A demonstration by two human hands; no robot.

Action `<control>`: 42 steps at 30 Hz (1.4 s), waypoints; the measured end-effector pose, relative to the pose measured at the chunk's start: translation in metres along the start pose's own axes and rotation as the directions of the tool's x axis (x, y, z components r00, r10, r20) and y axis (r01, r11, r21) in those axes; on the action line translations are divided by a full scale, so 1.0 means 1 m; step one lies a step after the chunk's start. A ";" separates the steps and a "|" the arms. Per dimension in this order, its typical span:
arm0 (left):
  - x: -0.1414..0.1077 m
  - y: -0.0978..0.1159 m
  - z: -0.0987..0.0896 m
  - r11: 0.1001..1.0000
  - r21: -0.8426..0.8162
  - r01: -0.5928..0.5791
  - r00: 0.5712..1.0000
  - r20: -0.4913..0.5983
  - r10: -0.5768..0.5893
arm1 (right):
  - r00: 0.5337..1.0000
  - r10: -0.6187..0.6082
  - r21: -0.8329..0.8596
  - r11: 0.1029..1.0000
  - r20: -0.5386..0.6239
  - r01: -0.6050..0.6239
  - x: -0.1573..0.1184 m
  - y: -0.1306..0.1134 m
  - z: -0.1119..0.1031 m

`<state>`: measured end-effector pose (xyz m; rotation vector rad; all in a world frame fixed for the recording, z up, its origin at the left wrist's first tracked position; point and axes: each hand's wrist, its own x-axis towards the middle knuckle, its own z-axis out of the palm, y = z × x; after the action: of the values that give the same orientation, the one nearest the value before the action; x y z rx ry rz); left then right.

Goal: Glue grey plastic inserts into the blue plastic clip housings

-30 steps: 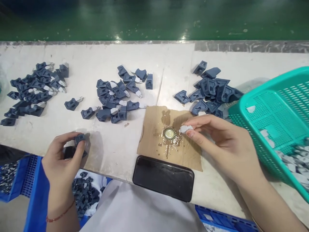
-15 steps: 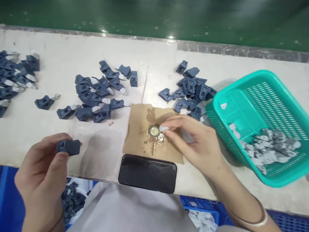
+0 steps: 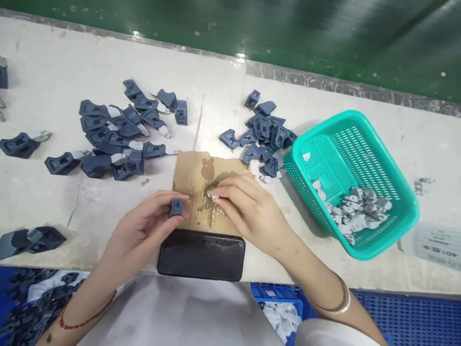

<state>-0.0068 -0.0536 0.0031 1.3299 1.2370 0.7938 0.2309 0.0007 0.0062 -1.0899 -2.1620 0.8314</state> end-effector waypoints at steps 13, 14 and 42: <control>0.012 -0.004 0.007 0.916 0.286 -0.282 0.959 0.090 0.267 | 0.917 0.395 0.606 0.742 -0.051 -0.286 0.006 -0.016 0.006; 0.013 -0.004 0.007 0.912 0.290 -0.288 0.958 0.095 0.272 | 0.923 0.381 0.608 0.744 -0.048 -0.275 0.006 -0.017 0.007; 0.017 -0.005 0.008 0.872 0.353 -0.339 0.941 0.145 0.307 | 0.976 0.218 0.421 0.887 -0.021 -0.189 0.006 -0.020 0.012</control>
<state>0.0035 -0.0406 -0.0064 1.9024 1.1477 0.7433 0.2096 -0.0065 0.0143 -1.1086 -1.7189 1.2648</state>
